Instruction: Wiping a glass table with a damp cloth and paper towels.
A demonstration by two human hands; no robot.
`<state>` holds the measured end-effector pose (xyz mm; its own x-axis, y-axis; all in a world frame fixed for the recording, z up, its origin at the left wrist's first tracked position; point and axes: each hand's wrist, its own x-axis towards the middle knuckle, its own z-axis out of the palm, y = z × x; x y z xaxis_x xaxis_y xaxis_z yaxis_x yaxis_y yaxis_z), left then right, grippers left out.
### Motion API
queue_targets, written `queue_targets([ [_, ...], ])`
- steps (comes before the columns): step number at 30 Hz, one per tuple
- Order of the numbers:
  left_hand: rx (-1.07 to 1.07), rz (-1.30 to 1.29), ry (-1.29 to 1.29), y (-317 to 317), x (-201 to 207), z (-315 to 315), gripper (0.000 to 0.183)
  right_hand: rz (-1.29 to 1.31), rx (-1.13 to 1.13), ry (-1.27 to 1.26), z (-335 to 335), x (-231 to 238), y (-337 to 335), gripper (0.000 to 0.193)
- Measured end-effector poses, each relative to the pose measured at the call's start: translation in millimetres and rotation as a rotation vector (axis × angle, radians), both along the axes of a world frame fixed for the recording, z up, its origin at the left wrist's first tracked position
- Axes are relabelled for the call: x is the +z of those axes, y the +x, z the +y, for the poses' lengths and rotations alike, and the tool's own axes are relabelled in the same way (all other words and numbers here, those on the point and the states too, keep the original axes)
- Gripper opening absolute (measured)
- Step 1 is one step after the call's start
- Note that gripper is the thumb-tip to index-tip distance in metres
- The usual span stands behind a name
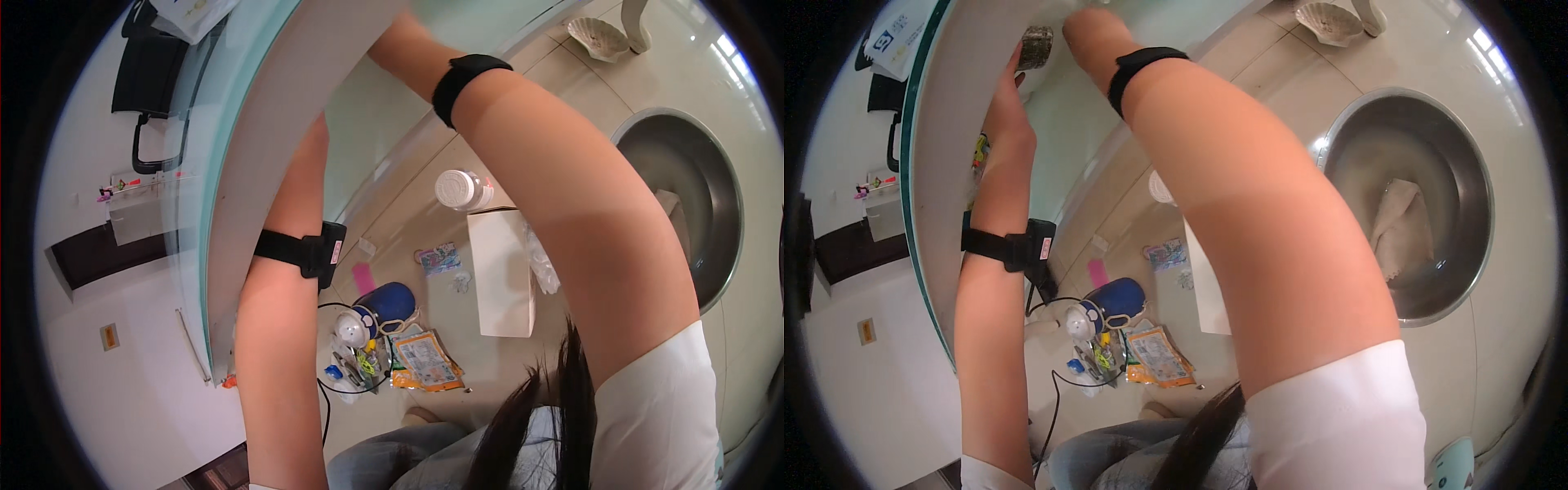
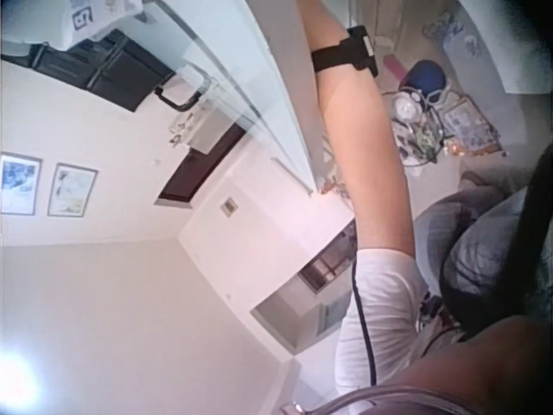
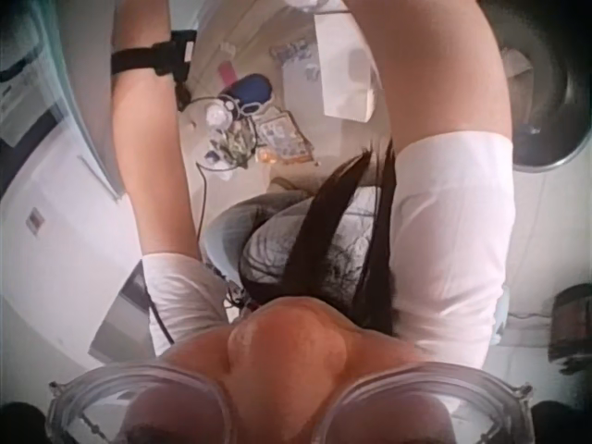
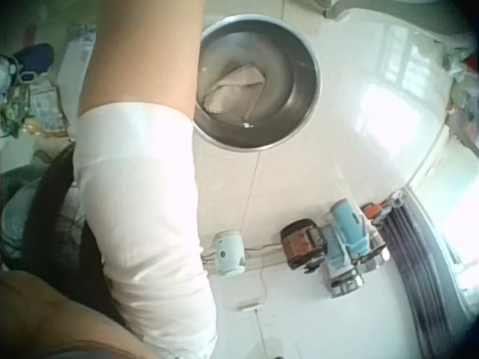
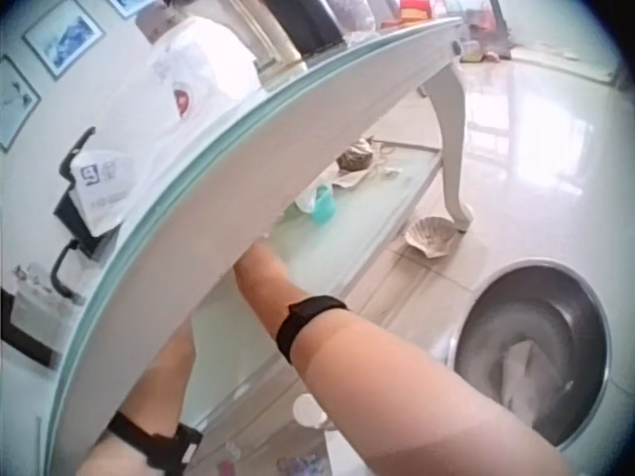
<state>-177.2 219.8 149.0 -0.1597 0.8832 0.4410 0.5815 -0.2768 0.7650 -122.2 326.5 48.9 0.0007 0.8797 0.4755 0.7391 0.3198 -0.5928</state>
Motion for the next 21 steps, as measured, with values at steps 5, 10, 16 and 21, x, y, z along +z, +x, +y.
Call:
queue_targets([
  [5, -0.003, -0.125, -0.059, -10, -14, 23, 0.05, 0.194, -0.072, 0.345, 7, -34, -3, 0.02],
  [10, -0.104, -0.106, 0.03, 4, 11, -28, 0.046, 0.232, 0.169, -0.133, -54, 18, -29, 0.021],
  [16, 0.085, -0.06, 0.062, 26, 2, -17, 0.047, 0.314, 0.299, -0.275, -81, 16, -33, 0.022],
  [21, 0.027, -0.082, -0.013, 12, 11, -19, 0.048, 0.268, 0.46, -0.332, -114, 26, -59, 0.022],
])
